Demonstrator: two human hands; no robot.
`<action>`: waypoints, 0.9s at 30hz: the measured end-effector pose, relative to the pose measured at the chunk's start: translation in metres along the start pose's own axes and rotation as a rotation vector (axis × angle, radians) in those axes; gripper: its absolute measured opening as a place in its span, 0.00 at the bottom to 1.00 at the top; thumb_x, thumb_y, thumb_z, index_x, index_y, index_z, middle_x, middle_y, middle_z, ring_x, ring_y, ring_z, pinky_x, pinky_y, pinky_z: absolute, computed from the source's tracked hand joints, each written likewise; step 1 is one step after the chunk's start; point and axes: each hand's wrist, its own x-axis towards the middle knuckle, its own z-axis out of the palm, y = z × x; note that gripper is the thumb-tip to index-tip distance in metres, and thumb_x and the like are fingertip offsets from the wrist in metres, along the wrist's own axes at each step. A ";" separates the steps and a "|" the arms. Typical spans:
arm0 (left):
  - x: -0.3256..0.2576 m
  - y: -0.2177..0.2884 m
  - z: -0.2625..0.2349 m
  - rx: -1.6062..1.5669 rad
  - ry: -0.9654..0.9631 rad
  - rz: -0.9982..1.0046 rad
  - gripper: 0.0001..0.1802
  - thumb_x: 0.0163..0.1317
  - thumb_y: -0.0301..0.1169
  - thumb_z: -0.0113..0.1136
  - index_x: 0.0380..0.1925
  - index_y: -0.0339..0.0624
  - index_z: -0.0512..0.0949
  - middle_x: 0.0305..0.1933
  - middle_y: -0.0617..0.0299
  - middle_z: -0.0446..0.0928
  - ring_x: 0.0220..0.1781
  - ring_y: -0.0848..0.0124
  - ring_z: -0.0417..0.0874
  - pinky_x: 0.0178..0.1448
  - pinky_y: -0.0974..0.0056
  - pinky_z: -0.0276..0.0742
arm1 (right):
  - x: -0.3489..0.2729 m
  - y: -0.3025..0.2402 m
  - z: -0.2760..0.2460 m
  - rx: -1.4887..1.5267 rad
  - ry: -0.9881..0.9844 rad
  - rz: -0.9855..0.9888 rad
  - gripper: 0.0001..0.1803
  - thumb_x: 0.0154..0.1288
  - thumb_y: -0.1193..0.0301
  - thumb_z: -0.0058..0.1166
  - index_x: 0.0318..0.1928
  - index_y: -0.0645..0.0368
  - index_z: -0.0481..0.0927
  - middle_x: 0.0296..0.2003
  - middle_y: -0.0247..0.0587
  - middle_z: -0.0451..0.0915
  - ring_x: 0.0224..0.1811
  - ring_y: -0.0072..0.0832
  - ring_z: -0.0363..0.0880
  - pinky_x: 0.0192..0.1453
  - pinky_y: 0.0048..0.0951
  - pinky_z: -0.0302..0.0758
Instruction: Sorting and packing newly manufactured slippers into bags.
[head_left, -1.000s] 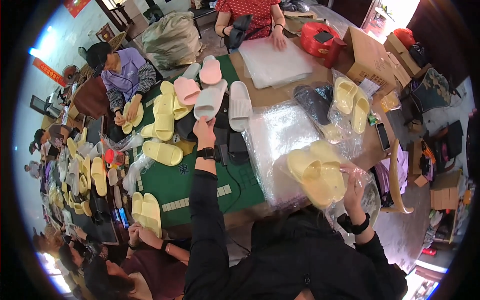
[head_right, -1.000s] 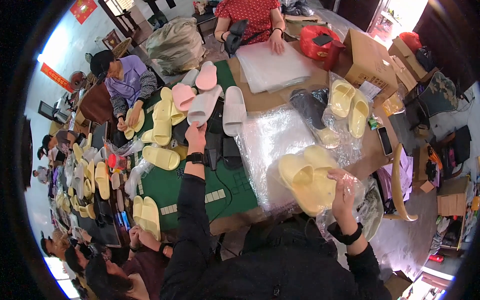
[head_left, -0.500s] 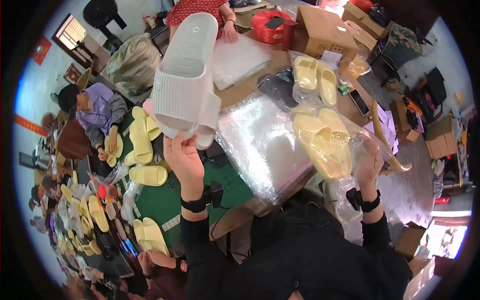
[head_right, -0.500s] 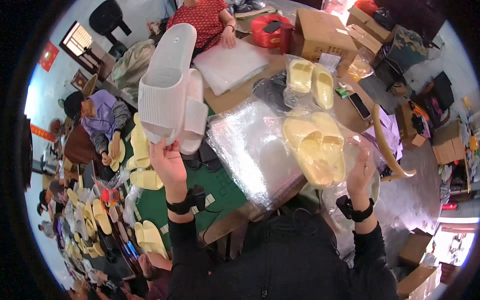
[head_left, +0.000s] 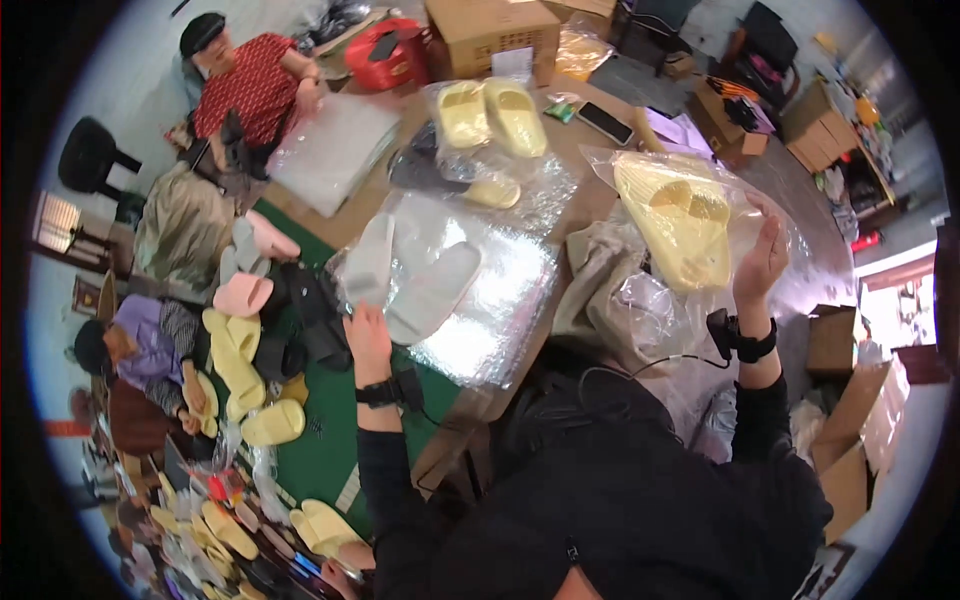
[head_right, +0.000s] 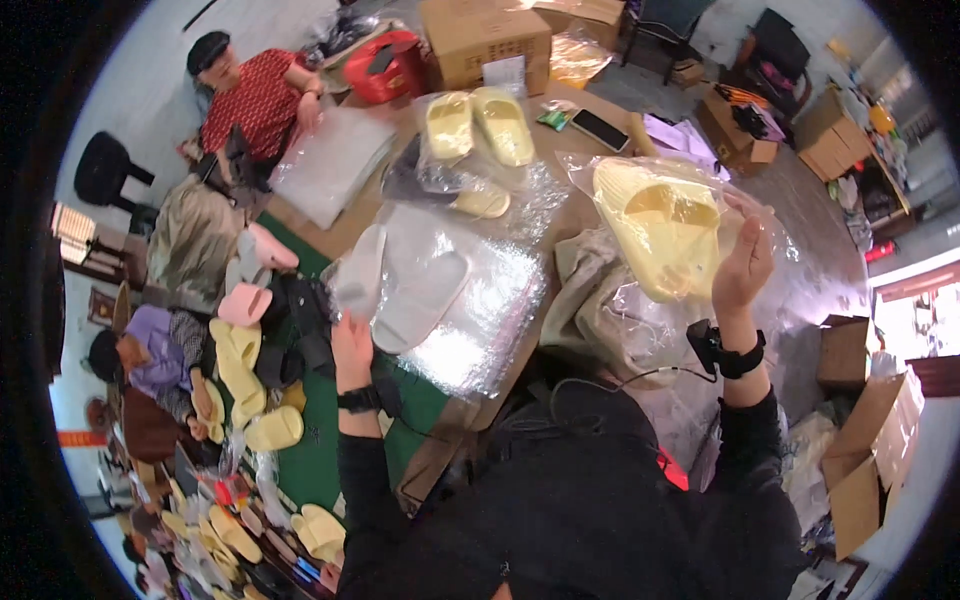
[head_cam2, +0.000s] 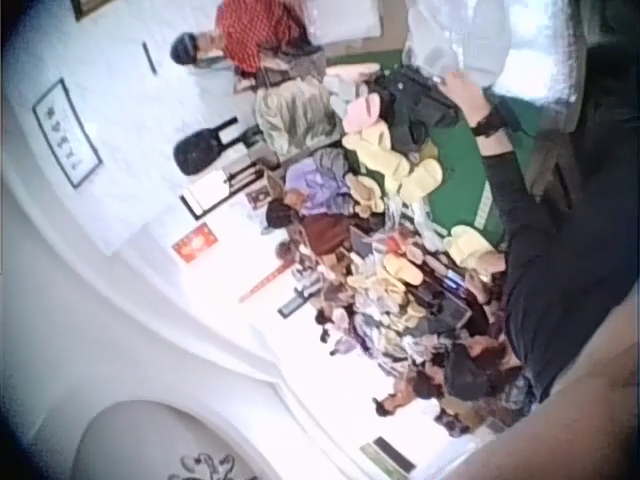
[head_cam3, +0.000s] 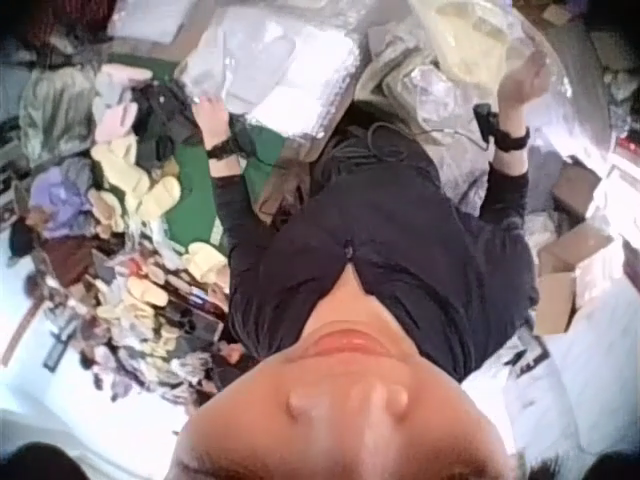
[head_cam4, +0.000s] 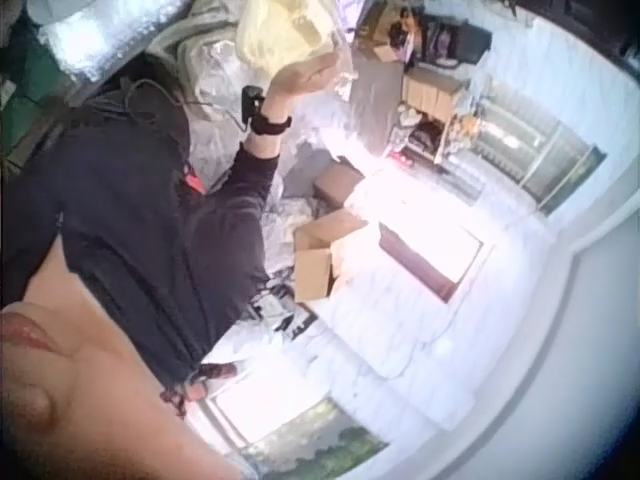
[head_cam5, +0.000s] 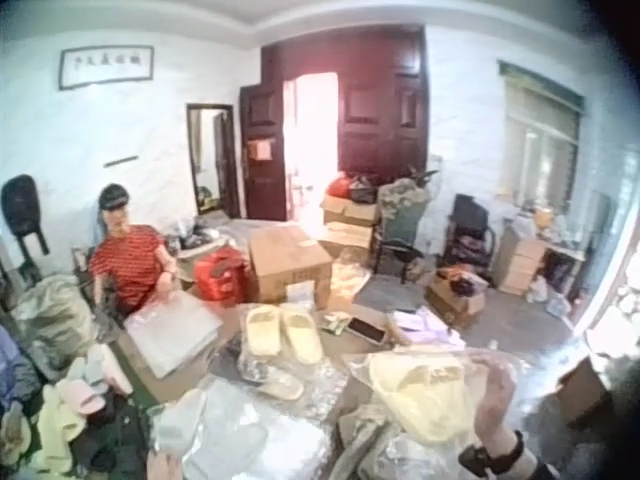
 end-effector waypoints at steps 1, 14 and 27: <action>-0.004 0.035 0.041 -0.301 0.246 -0.300 0.27 0.57 0.26 0.52 0.56 0.35 0.58 0.51 0.50 0.66 0.51 0.60 0.70 0.56 0.59 0.66 | 0.000 0.017 -0.010 0.001 0.047 0.013 0.19 0.69 0.68 0.30 0.40 0.67 0.75 0.41 0.43 0.76 0.47 0.30 0.71 0.55 0.30 0.62; -0.131 0.055 0.307 0.203 -0.675 0.020 0.32 0.55 0.37 0.56 0.55 0.30 0.59 0.54 0.41 0.65 0.56 0.51 0.66 0.59 0.58 0.61 | -0.054 0.079 -0.068 -0.141 -0.023 0.266 0.16 0.68 0.70 0.34 0.36 0.64 0.76 0.37 0.41 0.76 0.42 0.30 0.73 0.49 0.27 0.65; -0.142 0.060 0.403 0.890 -1.090 -0.137 0.31 0.55 0.48 0.51 0.55 0.42 0.63 0.47 0.48 0.74 0.50 0.50 0.72 0.56 0.50 0.61 | -0.085 0.129 -0.114 -0.101 -0.507 0.238 0.13 0.64 0.69 0.39 0.32 0.61 0.77 0.36 0.43 0.78 0.42 0.37 0.74 0.50 0.34 0.66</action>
